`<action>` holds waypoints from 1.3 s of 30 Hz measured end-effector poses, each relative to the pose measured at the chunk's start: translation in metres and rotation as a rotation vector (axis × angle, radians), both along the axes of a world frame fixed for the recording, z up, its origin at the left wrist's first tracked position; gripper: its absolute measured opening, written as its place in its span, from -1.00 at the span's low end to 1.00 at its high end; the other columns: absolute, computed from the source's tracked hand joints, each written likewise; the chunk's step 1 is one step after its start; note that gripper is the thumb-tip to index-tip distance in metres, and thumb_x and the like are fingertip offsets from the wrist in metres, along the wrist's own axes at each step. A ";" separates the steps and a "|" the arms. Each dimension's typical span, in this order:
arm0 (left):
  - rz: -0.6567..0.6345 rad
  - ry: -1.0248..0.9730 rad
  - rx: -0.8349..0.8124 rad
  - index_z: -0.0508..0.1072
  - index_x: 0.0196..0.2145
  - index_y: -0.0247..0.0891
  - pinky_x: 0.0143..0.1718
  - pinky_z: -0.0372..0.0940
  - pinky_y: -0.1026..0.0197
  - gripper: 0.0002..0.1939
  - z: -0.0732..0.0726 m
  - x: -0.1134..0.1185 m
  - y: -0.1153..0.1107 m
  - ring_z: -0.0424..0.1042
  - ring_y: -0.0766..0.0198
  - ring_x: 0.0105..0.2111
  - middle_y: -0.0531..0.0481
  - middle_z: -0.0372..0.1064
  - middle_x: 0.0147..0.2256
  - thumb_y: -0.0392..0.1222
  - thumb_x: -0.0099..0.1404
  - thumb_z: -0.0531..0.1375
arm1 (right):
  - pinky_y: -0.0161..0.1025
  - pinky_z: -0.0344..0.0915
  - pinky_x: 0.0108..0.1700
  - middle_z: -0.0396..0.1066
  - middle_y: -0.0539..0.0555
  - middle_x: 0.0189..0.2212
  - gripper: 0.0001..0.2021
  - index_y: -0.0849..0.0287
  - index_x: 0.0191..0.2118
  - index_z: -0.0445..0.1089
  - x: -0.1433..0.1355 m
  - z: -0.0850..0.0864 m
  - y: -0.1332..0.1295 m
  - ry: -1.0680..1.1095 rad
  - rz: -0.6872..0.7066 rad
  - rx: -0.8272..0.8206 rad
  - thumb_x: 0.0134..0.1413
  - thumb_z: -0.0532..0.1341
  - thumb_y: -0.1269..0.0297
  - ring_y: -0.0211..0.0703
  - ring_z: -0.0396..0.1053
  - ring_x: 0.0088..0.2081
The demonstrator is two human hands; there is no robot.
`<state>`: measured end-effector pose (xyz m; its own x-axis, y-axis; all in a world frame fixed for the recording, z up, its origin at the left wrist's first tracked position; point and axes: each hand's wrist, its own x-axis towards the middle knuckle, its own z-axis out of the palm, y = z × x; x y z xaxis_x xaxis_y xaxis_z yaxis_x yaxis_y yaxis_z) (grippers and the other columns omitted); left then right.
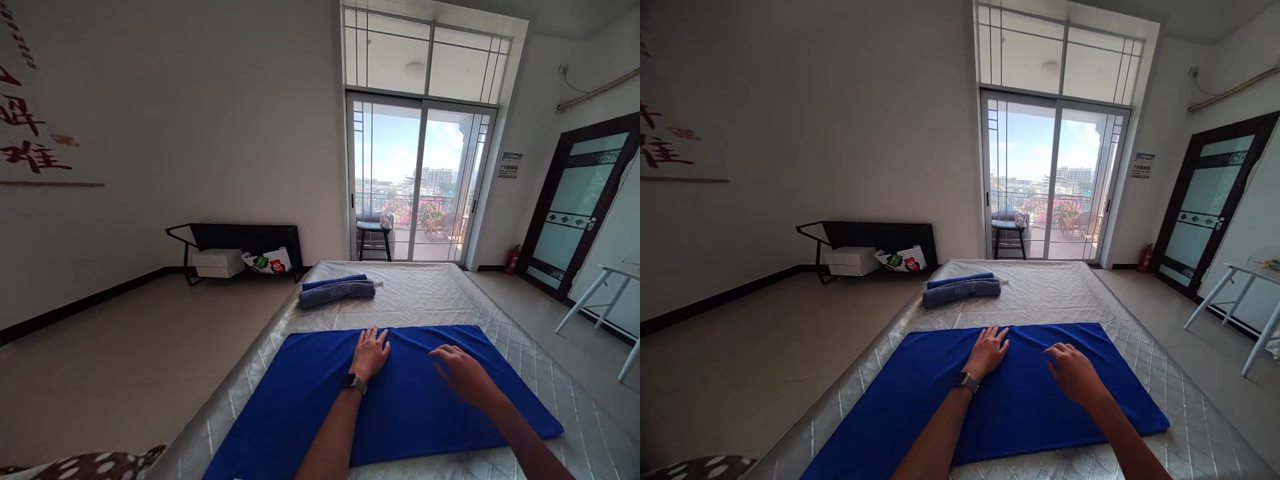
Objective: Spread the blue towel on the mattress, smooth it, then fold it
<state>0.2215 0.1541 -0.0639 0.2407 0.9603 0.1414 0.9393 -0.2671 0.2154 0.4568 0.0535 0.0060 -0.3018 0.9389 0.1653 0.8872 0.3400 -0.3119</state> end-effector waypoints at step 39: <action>0.053 -0.012 -0.074 0.24 0.32 -0.05 0.38 -0.15 -0.10 -0.43 -0.006 -0.032 0.015 -0.06 0.02 0.39 -0.04 0.04 0.38 0.13 0.46 -0.11 | -0.02 -0.20 0.41 -0.12 0.04 0.44 -0.43 0.09 0.44 -0.07 0.116 -0.069 0.098 -0.313 -0.534 -0.175 0.41 -0.20 0.08 -0.08 -0.19 0.43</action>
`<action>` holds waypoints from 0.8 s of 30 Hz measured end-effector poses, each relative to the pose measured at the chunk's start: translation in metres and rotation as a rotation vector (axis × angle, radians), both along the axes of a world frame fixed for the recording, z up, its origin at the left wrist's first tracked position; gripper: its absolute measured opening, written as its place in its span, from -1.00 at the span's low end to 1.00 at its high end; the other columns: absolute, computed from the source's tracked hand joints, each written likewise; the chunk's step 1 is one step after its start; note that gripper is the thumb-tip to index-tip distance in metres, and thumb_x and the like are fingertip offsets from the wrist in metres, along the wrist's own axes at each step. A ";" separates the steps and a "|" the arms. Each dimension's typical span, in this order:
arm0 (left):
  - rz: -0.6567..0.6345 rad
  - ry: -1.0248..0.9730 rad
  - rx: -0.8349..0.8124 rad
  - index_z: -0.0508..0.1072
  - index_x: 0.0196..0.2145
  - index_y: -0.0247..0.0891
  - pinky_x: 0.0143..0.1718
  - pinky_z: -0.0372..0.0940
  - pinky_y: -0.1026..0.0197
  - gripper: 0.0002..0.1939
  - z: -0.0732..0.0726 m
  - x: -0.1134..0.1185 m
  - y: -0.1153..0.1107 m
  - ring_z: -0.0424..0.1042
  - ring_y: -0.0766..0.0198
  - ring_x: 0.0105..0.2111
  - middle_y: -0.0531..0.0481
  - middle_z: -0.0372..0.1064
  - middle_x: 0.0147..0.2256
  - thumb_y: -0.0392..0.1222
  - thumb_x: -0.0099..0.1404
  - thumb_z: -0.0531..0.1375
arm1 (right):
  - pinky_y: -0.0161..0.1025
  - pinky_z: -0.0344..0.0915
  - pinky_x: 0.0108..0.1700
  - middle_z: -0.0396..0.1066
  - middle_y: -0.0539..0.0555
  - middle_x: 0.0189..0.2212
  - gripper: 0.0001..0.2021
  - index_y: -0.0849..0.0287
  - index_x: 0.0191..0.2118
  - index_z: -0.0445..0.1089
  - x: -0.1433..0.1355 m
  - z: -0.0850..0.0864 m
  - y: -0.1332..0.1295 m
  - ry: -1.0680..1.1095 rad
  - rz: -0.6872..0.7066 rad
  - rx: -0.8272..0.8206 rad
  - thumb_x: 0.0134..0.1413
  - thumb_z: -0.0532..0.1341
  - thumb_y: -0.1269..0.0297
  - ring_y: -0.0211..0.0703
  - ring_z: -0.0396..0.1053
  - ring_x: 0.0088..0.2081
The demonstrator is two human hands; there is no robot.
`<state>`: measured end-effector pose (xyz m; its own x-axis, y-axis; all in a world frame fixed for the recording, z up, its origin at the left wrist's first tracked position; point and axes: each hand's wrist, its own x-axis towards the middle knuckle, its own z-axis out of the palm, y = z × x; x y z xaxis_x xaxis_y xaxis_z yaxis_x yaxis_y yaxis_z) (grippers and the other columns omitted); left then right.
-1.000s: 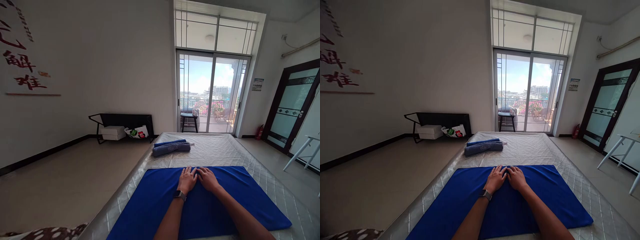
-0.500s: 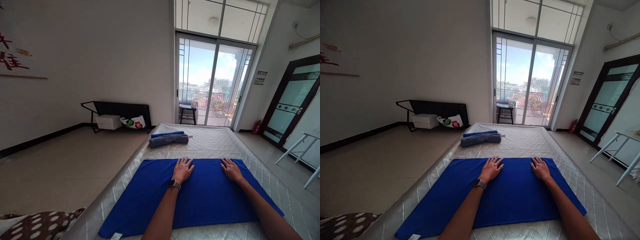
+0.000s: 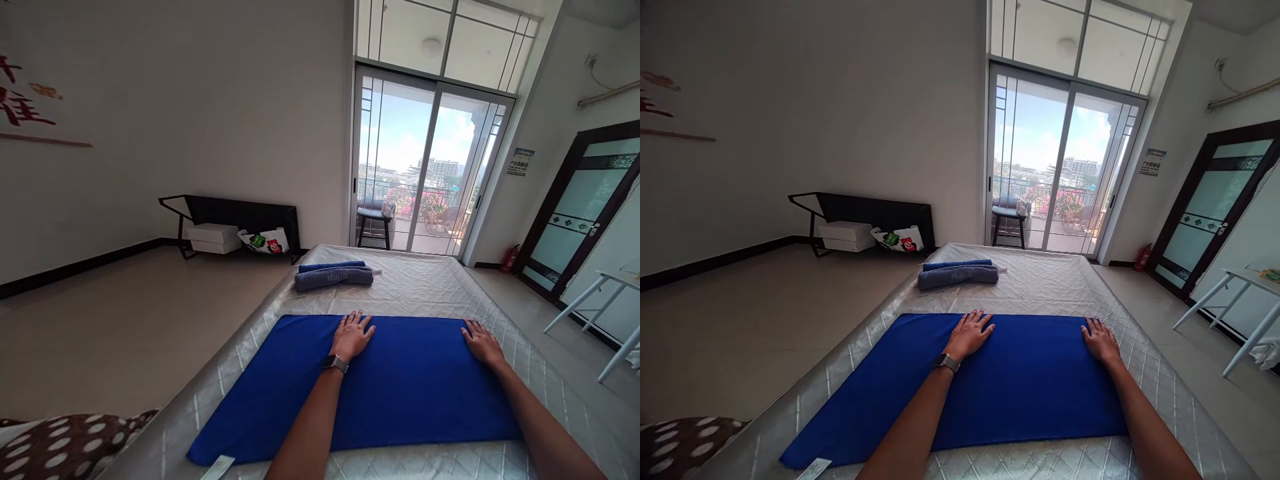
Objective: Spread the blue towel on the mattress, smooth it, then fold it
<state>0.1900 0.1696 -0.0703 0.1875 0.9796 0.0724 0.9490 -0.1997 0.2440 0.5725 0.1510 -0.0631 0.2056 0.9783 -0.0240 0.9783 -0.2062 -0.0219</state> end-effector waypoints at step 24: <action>-0.007 0.064 0.049 0.21 0.33 -0.04 0.37 -0.12 -0.13 -0.44 -0.006 -0.003 0.001 0.00 0.01 0.37 -0.08 0.05 0.37 0.09 0.46 -0.09 | -0.02 -0.21 0.40 0.03 0.05 0.39 -0.44 0.05 0.40 0.08 -0.217 0.009 -0.012 0.234 0.469 0.054 0.40 -0.10 -0.01 -0.06 -0.15 0.42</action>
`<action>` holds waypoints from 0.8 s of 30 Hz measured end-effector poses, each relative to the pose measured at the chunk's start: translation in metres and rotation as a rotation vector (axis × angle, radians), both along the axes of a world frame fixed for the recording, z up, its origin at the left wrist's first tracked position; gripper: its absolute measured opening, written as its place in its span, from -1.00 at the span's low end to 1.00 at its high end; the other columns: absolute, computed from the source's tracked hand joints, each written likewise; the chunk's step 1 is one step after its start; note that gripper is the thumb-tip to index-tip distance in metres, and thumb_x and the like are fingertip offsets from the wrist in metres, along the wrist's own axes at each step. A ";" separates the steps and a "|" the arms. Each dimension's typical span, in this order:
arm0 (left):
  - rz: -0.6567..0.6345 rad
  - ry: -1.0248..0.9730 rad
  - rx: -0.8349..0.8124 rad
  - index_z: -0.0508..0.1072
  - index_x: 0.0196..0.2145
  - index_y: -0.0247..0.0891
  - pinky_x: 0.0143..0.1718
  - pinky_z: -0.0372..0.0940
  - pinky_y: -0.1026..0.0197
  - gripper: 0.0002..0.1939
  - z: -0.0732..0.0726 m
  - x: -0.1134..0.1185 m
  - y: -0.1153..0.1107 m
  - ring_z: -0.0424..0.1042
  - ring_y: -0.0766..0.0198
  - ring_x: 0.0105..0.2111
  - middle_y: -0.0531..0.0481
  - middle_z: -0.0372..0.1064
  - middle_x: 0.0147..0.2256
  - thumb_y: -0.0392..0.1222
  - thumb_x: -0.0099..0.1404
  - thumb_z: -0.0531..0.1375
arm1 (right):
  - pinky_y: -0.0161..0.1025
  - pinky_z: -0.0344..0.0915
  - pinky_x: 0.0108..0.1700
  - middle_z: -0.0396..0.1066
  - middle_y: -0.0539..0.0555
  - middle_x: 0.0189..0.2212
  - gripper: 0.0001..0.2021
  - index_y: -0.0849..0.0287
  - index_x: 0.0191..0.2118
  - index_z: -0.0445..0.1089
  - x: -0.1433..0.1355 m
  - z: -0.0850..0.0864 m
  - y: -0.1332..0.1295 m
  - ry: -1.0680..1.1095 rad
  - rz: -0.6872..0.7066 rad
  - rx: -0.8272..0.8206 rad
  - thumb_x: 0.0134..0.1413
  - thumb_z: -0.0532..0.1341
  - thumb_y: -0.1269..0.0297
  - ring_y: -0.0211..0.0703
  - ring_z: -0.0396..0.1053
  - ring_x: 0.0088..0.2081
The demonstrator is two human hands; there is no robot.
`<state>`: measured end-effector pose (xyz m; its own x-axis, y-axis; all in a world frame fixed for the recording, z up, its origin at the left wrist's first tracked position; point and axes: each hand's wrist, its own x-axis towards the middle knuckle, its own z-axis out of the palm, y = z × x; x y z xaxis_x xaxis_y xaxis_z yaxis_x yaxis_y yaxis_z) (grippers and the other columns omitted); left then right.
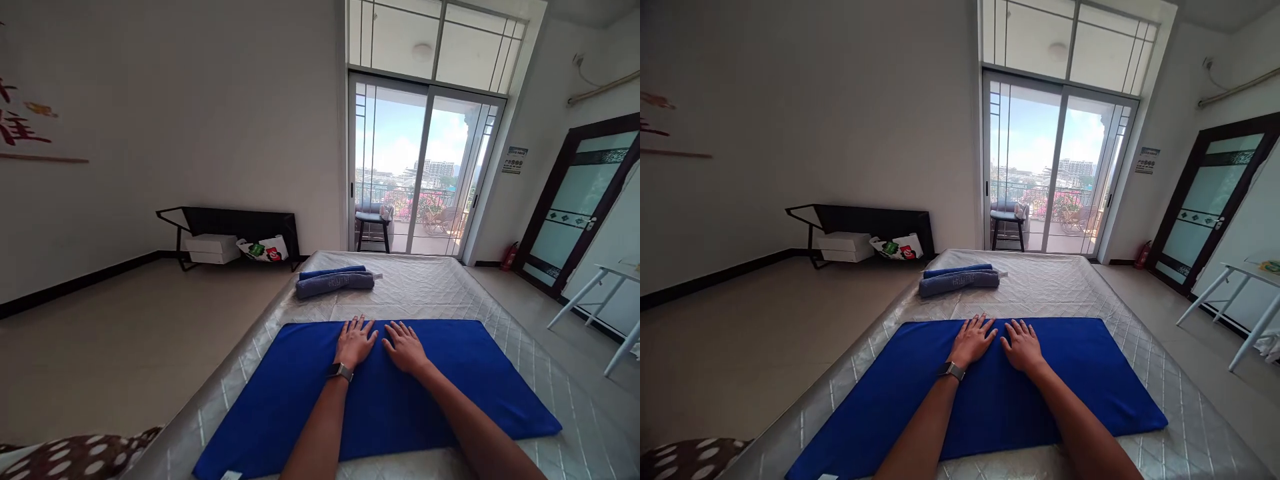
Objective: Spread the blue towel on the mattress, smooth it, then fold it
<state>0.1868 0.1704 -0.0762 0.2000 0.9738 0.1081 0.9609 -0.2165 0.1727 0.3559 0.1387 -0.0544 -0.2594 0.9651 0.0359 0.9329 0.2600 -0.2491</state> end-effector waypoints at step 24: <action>-0.003 0.027 0.005 0.19 0.34 0.00 0.38 -0.16 -0.11 -0.44 -0.009 -0.007 0.006 -0.06 0.03 0.39 -0.01 0.04 0.38 0.11 0.48 -0.14 | -0.02 -0.21 0.40 -0.08 0.07 0.43 -0.40 0.16 0.43 -0.02 0.203 -0.007 0.010 -0.140 -0.447 -0.039 0.39 -0.17 0.06 -0.03 -0.17 0.42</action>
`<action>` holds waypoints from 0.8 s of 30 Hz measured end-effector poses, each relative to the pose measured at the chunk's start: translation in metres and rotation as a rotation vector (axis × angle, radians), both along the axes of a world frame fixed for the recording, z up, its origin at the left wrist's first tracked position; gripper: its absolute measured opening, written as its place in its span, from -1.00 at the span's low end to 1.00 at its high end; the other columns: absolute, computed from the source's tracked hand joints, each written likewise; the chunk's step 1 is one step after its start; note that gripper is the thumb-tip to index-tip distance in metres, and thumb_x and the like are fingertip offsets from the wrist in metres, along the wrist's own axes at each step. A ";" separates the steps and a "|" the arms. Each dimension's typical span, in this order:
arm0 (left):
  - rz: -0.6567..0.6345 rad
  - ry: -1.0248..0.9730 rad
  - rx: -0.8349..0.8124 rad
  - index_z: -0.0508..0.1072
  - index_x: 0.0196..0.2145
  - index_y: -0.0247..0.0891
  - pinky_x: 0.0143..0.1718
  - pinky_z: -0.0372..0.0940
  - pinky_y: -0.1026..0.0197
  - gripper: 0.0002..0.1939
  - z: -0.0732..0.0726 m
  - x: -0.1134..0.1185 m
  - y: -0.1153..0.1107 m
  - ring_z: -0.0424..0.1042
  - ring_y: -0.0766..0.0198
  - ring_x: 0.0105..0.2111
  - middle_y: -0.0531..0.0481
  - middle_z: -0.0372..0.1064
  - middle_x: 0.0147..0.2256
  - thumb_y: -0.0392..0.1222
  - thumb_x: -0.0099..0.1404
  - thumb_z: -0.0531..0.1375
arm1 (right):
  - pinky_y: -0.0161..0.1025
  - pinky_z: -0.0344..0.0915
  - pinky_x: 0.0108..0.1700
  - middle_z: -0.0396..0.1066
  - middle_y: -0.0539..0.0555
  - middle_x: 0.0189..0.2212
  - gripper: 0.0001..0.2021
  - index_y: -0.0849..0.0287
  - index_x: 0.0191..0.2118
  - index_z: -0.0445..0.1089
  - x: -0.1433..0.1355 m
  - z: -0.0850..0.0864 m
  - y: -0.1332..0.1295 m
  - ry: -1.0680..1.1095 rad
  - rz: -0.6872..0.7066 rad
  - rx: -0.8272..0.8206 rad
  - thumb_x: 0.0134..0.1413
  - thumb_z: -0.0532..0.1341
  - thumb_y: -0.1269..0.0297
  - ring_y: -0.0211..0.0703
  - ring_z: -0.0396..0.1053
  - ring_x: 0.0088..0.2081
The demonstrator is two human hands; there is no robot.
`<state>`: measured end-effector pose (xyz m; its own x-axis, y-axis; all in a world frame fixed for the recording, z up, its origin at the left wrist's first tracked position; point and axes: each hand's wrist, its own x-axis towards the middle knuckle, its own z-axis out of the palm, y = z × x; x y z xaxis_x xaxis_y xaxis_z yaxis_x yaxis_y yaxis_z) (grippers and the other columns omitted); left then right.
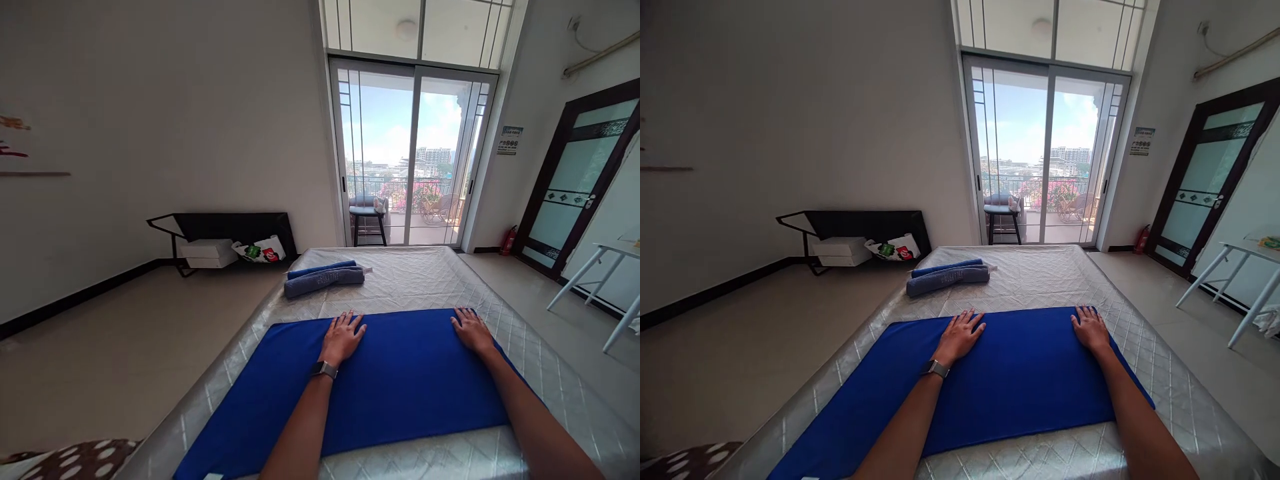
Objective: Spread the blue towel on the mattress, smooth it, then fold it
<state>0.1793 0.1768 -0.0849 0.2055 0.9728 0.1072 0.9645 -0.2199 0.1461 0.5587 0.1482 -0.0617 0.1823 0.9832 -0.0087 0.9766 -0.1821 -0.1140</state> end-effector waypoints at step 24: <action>0.274 0.128 -0.050 0.09 0.38 -0.13 0.34 -0.04 -0.09 -0.38 -0.014 -0.181 0.006 0.02 0.01 0.37 -0.13 0.02 0.38 0.12 0.48 -0.19 | -0.01 -0.20 0.41 -0.05 0.04 0.42 -0.40 0.13 0.42 0.03 0.000 -0.008 0.002 0.021 -0.013 0.039 0.35 -0.14 0.06 -0.03 -0.13 0.42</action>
